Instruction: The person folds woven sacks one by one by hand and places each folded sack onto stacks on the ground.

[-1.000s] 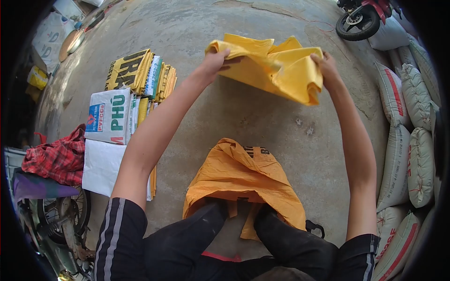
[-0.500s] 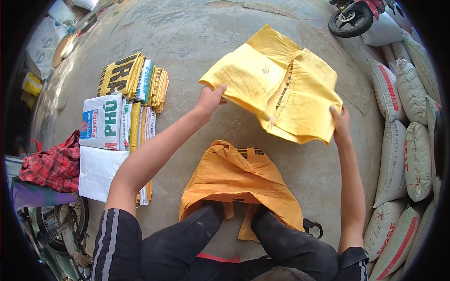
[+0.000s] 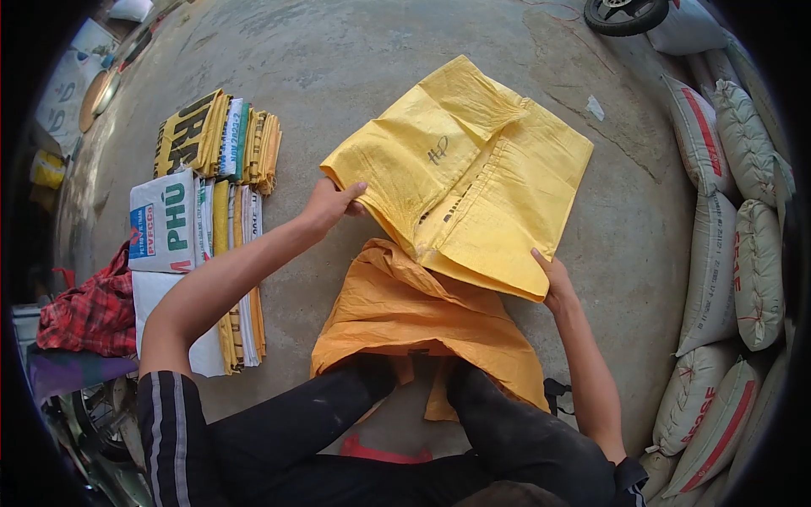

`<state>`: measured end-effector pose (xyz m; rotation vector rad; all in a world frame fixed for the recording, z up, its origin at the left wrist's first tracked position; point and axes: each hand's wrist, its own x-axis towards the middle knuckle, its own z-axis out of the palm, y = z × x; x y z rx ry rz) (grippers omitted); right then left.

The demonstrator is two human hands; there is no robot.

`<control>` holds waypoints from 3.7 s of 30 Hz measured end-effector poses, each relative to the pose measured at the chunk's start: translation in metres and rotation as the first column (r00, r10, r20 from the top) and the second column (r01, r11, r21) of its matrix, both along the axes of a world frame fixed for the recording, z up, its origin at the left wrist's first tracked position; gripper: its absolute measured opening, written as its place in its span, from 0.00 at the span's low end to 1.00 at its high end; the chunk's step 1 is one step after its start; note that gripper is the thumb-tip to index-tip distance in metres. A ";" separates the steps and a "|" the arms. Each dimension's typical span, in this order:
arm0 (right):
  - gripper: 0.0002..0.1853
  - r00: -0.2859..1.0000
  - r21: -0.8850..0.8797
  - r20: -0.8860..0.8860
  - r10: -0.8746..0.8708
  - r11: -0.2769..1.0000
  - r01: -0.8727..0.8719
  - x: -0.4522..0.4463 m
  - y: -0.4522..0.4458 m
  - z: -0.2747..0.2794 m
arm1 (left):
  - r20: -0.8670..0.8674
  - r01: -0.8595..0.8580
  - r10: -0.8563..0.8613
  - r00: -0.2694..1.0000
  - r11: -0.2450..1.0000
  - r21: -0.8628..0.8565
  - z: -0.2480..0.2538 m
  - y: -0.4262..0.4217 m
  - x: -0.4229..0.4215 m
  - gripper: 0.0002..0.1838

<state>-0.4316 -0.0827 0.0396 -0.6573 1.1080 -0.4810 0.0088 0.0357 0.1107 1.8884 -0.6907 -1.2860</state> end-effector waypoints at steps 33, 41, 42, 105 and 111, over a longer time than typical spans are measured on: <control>0.17 0.880 -0.892 -0.358 -0.312 0.393 -0.223 -0.026 0.011 0.003 | -0.207 -0.617 0.598 0.774 0.639 -0.460 0.039 -0.056 -0.077 0.32; 0.23 0.771 -0.635 -0.551 -0.318 0.759 -0.142 -0.050 -0.012 -0.018 | -0.267 -0.567 0.501 0.823 0.715 -0.409 0.046 -0.149 -0.086 0.41; 0.23 0.730 -0.658 -0.580 -0.362 0.737 -0.157 -0.051 -0.015 -0.021 | -0.031 -0.394 0.433 0.901 0.787 -0.475 0.026 -0.165 -0.080 0.42; 0.28 0.358 -0.548 -0.829 -0.430 0.755 -0.361 -0.193 -0.019 -0.073 | 0.335 -0.072 0.096 0.937 0.994 -0.083 -0.078 -0.100 -0.077 0.30; 0.20 0.563 -0.398 -0.792 -0.237 0.900 -0.181 -0.196 -0.022 -0.050 | 0.099 -0.068 0.075 0.992 0.995 -0.079 -0.105 -0.020 -0.087 0.23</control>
